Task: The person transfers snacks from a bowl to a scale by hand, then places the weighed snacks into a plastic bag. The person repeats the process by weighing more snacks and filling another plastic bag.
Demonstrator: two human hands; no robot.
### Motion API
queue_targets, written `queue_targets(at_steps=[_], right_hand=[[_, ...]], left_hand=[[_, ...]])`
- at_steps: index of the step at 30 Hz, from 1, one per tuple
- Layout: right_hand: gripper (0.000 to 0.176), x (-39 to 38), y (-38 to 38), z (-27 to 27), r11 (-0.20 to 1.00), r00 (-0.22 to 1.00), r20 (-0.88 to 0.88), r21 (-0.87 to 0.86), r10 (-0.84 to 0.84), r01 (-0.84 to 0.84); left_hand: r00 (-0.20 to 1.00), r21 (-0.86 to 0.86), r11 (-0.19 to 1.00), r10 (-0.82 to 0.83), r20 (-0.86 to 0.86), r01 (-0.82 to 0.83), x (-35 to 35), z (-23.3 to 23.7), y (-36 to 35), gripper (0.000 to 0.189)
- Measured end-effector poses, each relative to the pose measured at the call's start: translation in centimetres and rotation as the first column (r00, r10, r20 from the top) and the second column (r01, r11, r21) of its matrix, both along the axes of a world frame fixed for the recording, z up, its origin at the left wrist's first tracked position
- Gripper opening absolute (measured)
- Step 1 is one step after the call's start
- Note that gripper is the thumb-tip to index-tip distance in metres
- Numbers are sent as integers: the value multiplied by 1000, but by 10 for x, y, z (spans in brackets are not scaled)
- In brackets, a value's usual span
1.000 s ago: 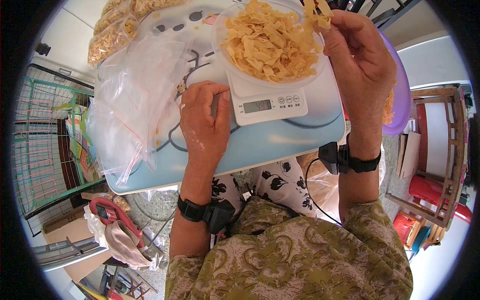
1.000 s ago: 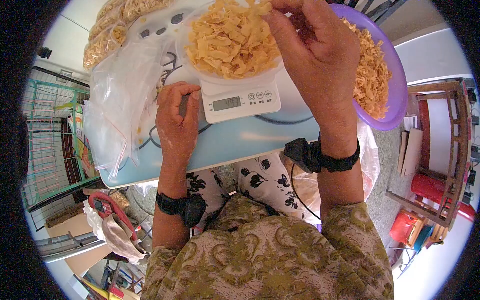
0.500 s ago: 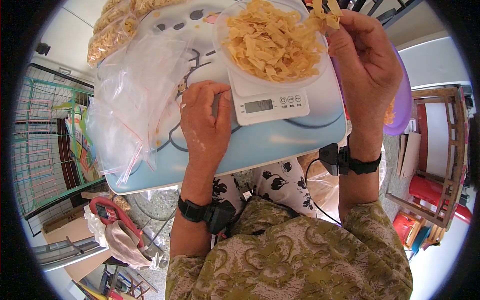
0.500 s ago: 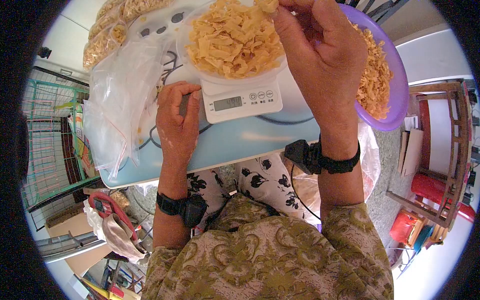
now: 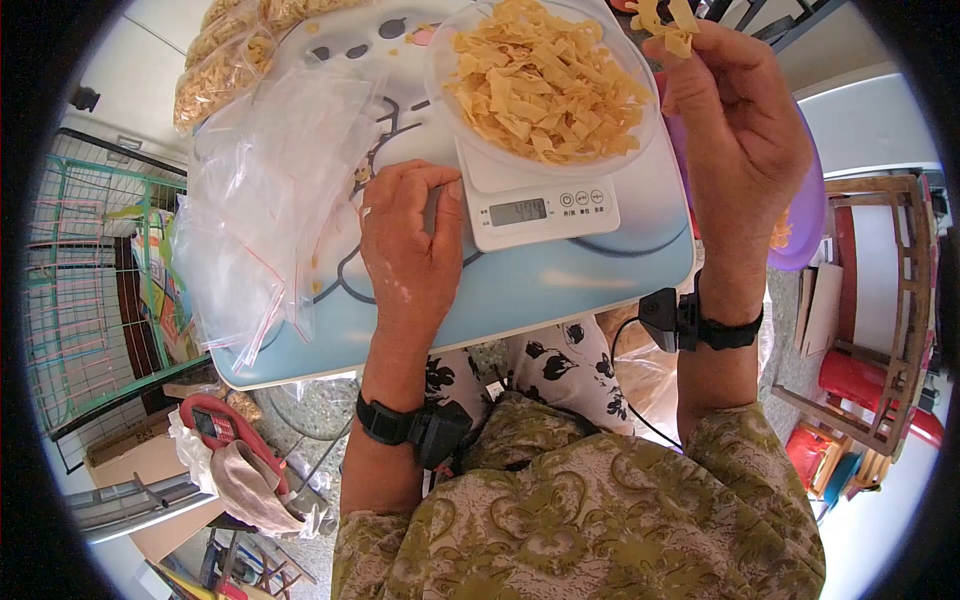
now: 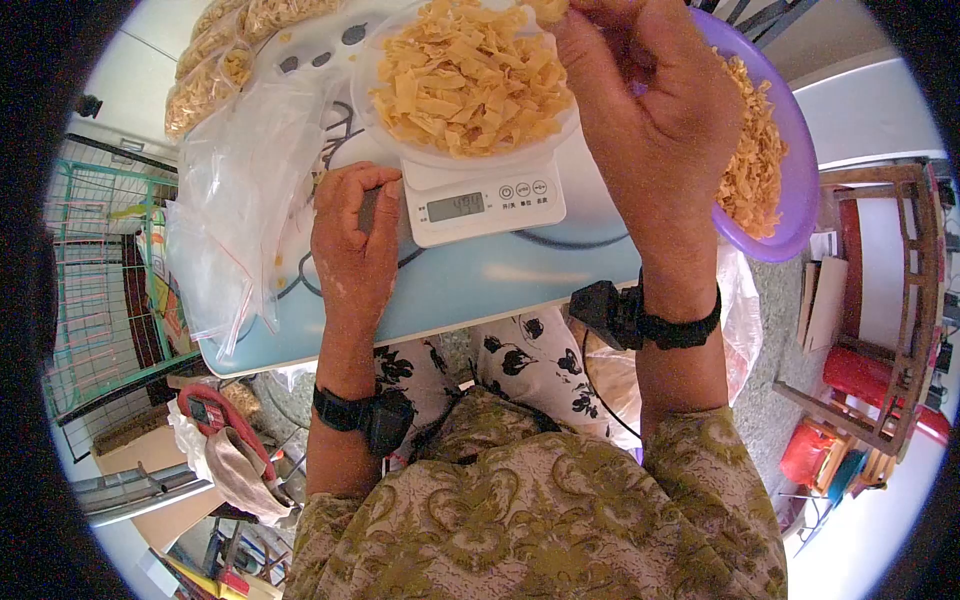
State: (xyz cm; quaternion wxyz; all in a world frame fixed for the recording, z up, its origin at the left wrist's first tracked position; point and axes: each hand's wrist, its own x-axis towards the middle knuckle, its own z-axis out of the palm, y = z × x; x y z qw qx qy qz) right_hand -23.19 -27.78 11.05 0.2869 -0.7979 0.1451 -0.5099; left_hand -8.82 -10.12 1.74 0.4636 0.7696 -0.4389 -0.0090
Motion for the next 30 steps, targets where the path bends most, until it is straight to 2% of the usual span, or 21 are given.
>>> queue_targets(at_steps=[2,4,10,17,26,28,30], right_hand=[[17,0,1,0,1000,1000,19,4,19,-19],[18,0,3,2,998,998,2,27,-56,56],[18,-4,1,0,999,1000,14,-27,-21,21],[19,-5,5,2,998,998,1,4,-67,67],[20,-1,4,2,998,999,3,-39,-53,53],[9,8,9,2,990,989,48,-29,-139,141],[10,7,9,2,992,991,34,-26,-126,127]], left_hand=[[1000,-2,1000,-2,7,2,0,0,0,12],[1000,-7,1000,5,6,-5,-1,0,0,11],[1000,-1,1000,-7,11,7,0,-1,0,12],[1000,-5,1000,-4,27,4,1,-2,0,12],[999,-17,1000,-1,43,2,1,-3,-1,11],[999,-18,1000,-11,41,11,0,-2,-1,10],[999,-26,1000,-13,34,14,0,-2,-1,10]])
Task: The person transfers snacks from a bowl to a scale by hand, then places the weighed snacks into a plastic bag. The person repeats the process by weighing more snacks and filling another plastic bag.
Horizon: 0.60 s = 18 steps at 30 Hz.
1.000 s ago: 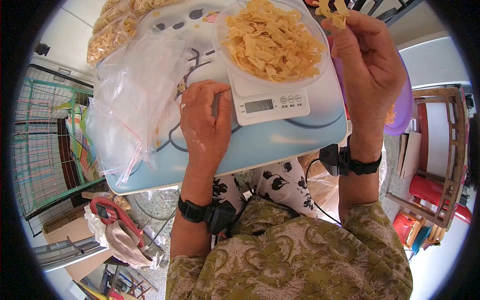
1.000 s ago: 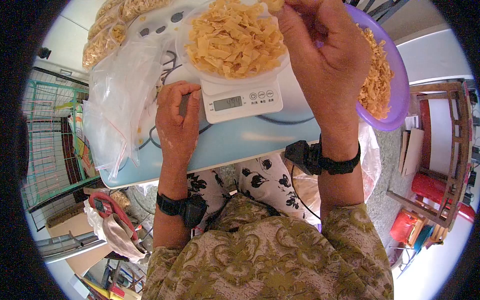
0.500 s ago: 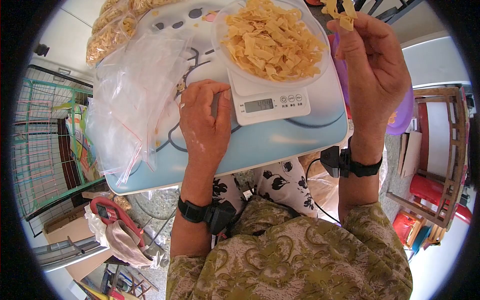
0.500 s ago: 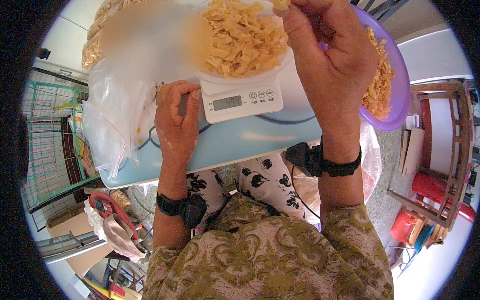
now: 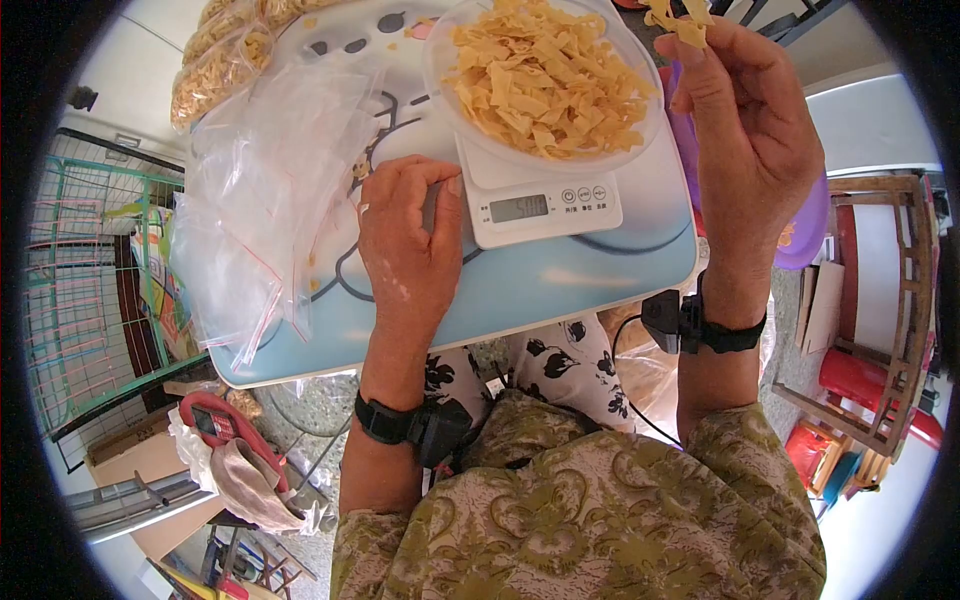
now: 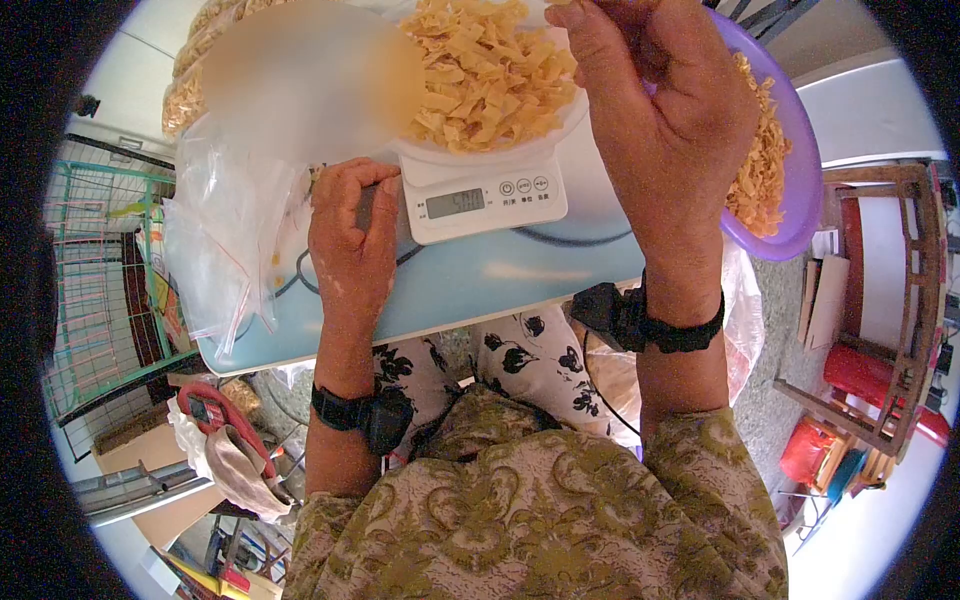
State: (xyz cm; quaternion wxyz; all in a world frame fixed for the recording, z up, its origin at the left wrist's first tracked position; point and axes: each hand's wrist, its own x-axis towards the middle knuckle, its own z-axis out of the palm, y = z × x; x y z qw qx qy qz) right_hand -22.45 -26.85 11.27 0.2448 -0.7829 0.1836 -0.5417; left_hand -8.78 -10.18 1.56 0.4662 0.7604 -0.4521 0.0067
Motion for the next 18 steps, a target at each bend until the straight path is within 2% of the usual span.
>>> queue_targets(at_steps=[5,7,14,16,18], right_hand=[[11,0,2,1,1000,999,-39,20,5,-4],[11,3,1,-2,999,998,47,32,31,-33],[11,0,-3,3,998,997,38,-2,67,-67],[11,-4,-5,6,997,997,-37,-31,67,-68],[12,-5,-3,7,998,998,-35,-25,50,-51]], left_hand=[[1000,-10,1000,5,1,-5,0,-1,0,9],[1000,-5,1000,-2,10,2,0,0,0,9],[1000,7,1000,6,4,-6,0,0,0,9],[1000,8,1000,8,11,-8,0,0,0,10],[1000,9,1000,5,6,-5,0,0,0,10]])
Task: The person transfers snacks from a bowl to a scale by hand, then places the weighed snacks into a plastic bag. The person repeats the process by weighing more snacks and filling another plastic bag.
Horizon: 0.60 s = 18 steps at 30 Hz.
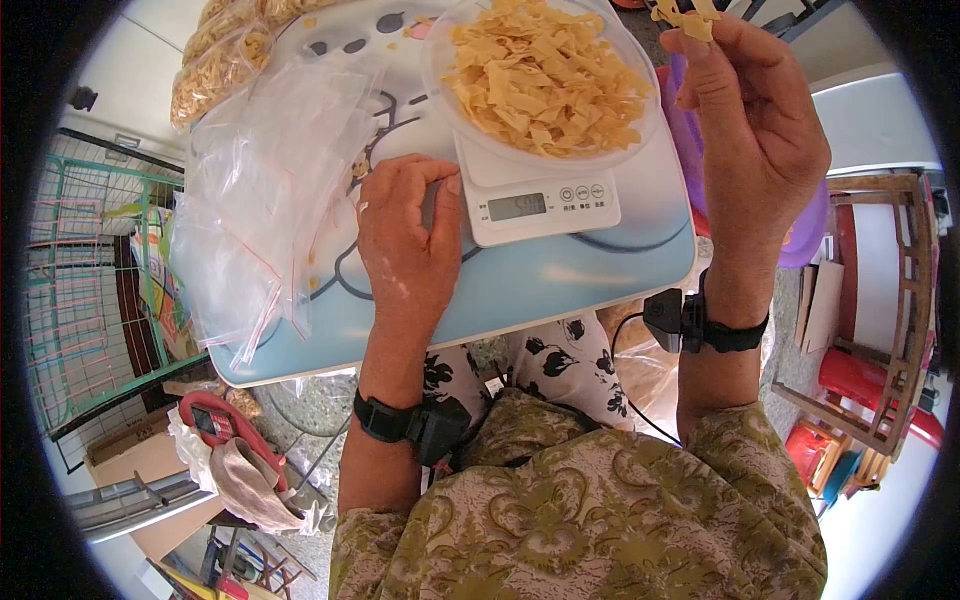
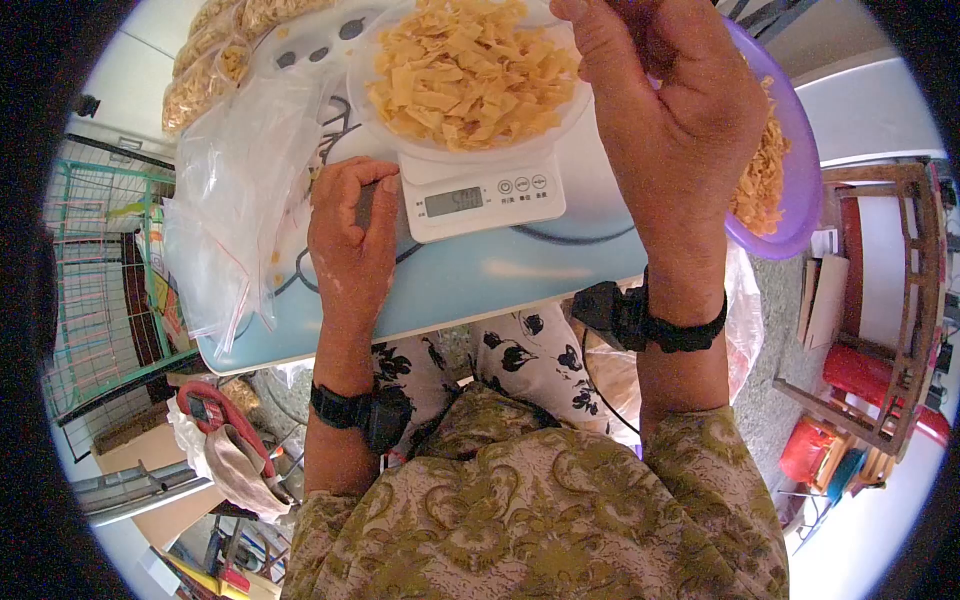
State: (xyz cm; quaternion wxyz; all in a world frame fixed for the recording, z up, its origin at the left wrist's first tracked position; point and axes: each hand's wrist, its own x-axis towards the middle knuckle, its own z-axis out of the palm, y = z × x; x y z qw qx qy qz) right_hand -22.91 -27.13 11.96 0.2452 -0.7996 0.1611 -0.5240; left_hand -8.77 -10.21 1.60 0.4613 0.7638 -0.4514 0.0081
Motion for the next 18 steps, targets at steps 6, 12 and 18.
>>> queue_targets(at_steps=[6,12,18], right_hand=[[20,-24,-14,-3,987,988,-19,-39,-155,155],[20,-88,-51,1,782,772,-138,-188,-621,595],[37,-124,-51,-18,675,521,-429,-481,-737,559]], left_hand=[[1000,-9,1000,-11,9,11,1,-2,1,10],[1000,-16,1000,-7,-1,7,1,-3,1,11],[1000,-43,999,-6,15,7,1,-5,1,12]])
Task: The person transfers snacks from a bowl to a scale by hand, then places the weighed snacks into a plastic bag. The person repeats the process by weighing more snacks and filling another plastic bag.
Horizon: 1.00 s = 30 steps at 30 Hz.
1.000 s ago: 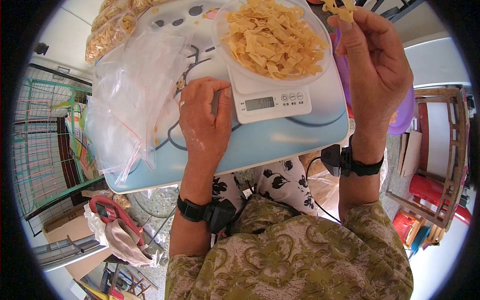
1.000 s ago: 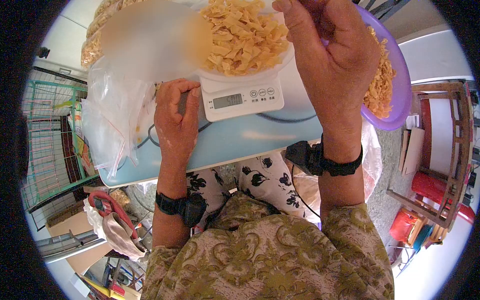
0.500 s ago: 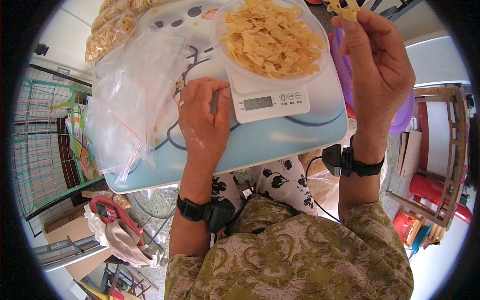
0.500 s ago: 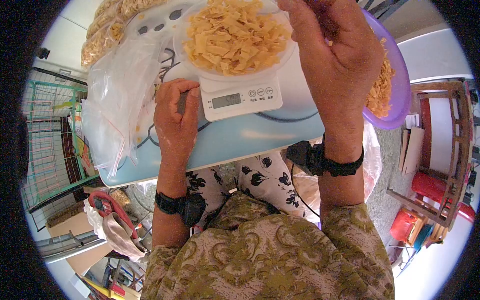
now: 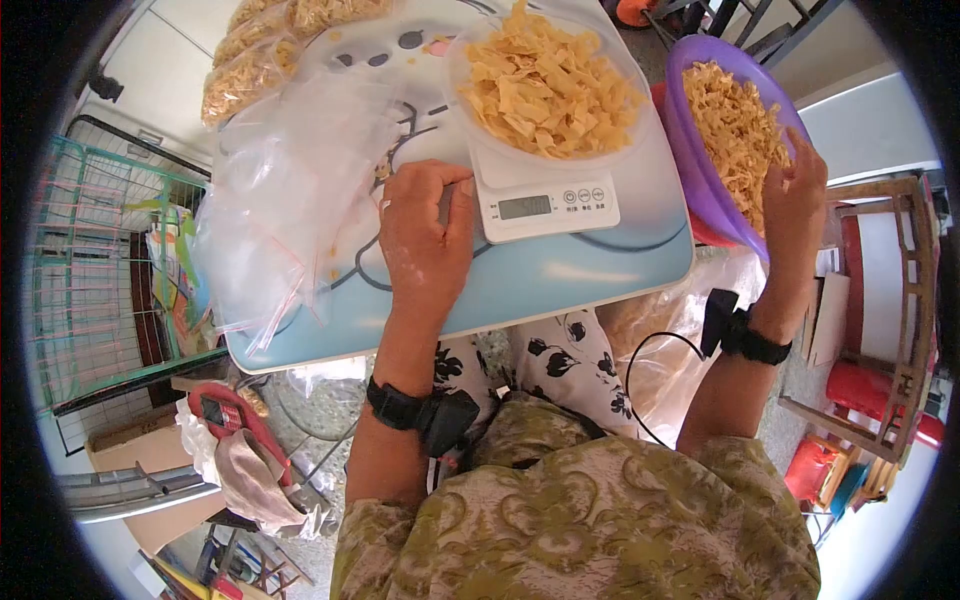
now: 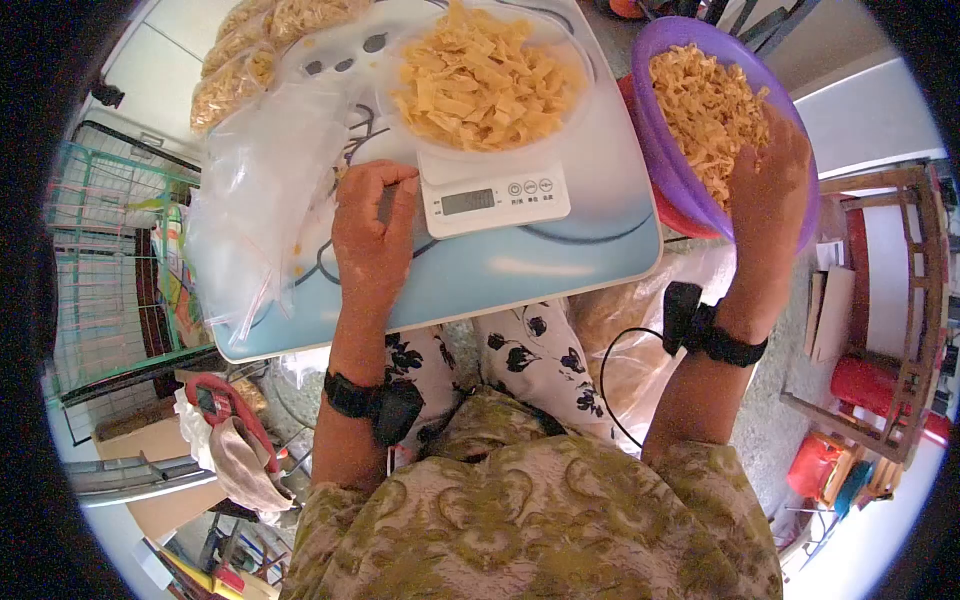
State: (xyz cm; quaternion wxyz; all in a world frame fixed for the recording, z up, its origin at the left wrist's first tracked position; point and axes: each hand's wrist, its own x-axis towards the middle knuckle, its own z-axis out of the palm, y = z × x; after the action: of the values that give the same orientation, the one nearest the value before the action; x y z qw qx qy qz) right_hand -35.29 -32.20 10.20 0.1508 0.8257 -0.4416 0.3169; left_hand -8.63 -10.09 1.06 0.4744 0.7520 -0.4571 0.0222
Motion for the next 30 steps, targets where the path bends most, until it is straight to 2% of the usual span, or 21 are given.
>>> queue_targets(at_steps=[1,5,7,9,11,12,14,15,17,18,19,21,22,24,26,27,30], right_hand=[[41,-1,1,-2,986,990,-51,-103,130,-135],[39,16,18,-3,977,978,44,-79,204,-200],[31,30,34,-5,946,931,169,-46,325,-322],[23,46,57,-17,873,851,375,178,367,-454],[17,54,66,-39,774,815,436,331,381,-539],[17,57,69,-48,772,808,443,322,390,-549],[14,62,75,-61,697,815,479,461,327,-550],[14,64,76,-70,691,806,486,453,338,-563],[14,66,71,-85,652,826,522,553,215,-519],[13,67,72,-87,692,810,539,494,231,-526],[13,69,74,-86,680,794,552,482,255,-553],[12,71,77,-87,769,803,520,373,290,-519],[12,71,78,-87,759,791,530,366,307,-539],[13,69,76,-87,715,788,583,465,197,-522],[13,65,70,-93,702,777,604,476,177,-530],[13,66,70,-94,690,770,621,494,147,-530],[14,65,70,-96,691,755,632,468,175,-551]], left_hand=[[1000,0,1000,-3,-1,3,0,0,0,12],[1000,-16,1000,8,0,-8,-1,0,2,12],[1000,-25,1000,-1,-18,1,0,-1,3,11],[1000,-14,1000,0,-20,0,0,-1,3,12],[1000,-9,1000,6,-22,-6,-1,1,5,12],[999,-22,1000,7,-41,-8,-1,1,6,12],[999,-39,999,17,-51,-19,-5,2,10,13],[998,-43,999,18,-57,-20,-7,3,13,13],[998,-53,998,41,-48,-43,-11,3,18,14],[998,-58,998,32,-52,-35,-12,1,20,14],[998,-61,998,27,-54,-30,-11,0,22,14],[999,-72,997,37,-1,-37,-10,1,25,13],[999,-88,996,30,-16,-32,-12,4,27,13],[999,-109,994,30,-25,-32,-13,10,31,13],[990,-140,989,31,-139,-50,-13,17,34,15],[990,-144,988,36,-136,-56,-13,24,37,15],[985,-206,966,140,-104,-159,-2,38,53,19]])
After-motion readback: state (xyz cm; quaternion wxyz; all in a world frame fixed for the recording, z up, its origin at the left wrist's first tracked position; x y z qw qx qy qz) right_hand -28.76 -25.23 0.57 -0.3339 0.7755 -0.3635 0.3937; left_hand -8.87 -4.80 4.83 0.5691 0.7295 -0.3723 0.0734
